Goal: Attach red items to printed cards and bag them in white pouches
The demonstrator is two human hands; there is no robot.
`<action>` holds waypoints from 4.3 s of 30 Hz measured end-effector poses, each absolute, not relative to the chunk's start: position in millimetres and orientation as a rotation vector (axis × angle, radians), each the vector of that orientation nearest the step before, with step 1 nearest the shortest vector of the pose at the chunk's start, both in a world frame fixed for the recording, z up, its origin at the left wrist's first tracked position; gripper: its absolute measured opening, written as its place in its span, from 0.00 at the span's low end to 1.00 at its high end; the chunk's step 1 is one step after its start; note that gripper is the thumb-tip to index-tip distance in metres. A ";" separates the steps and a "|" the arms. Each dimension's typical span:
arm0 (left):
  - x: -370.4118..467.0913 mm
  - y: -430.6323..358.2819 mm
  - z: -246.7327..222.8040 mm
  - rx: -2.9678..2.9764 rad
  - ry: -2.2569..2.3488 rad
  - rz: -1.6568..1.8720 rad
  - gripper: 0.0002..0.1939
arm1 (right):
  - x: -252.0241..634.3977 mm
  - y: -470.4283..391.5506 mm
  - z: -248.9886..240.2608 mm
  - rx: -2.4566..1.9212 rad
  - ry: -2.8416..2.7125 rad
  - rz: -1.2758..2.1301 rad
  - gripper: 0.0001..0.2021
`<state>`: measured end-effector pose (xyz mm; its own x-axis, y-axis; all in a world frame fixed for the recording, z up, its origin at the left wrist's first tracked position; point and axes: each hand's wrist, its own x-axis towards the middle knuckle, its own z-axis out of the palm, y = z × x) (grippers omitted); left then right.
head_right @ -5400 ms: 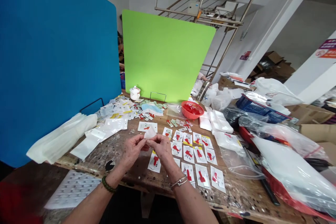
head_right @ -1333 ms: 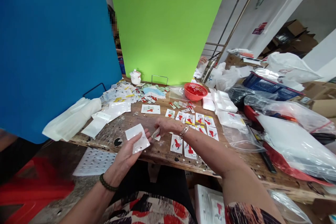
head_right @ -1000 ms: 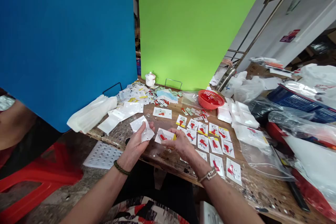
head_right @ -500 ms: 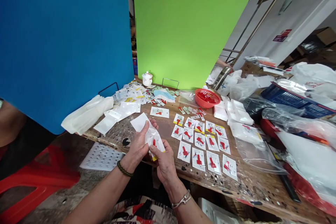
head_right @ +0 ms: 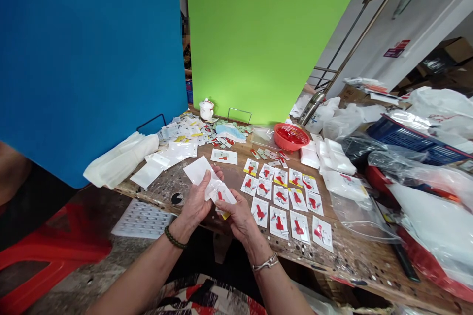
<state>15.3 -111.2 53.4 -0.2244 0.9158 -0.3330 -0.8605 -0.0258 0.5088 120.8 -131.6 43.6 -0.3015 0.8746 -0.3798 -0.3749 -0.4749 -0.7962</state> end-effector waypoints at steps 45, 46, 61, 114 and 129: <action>21.4 -116.8 44.3 0.286 0.655 1.601 0.19 | 130.2 -134.8 38.7 -1.075 -0.741 1.893 0.24; 21.5 -117.1 44.6 0.283 0.654 1.595 0.19 | 130.7 -134.8 38.0 -1.073 -0.715 1.884 0.25; 25.3 -117.8 41.8 0.245 0.677 1.480 0.20 | 137.4 -135.6 31.7 -1.044 -0.685 1.910 0.23; 35.6 -115.2 51.8 0.100 0.653 1.448 0.15 | 118.9 -156.5 26.8 -1.062 -0.638 1.563 0.21; 36.5 -115.5 46.5 0.203 0.718 1.453 0.18 | 140.3 -140.7 28.4 -1.076 -0.819 1.770 0.25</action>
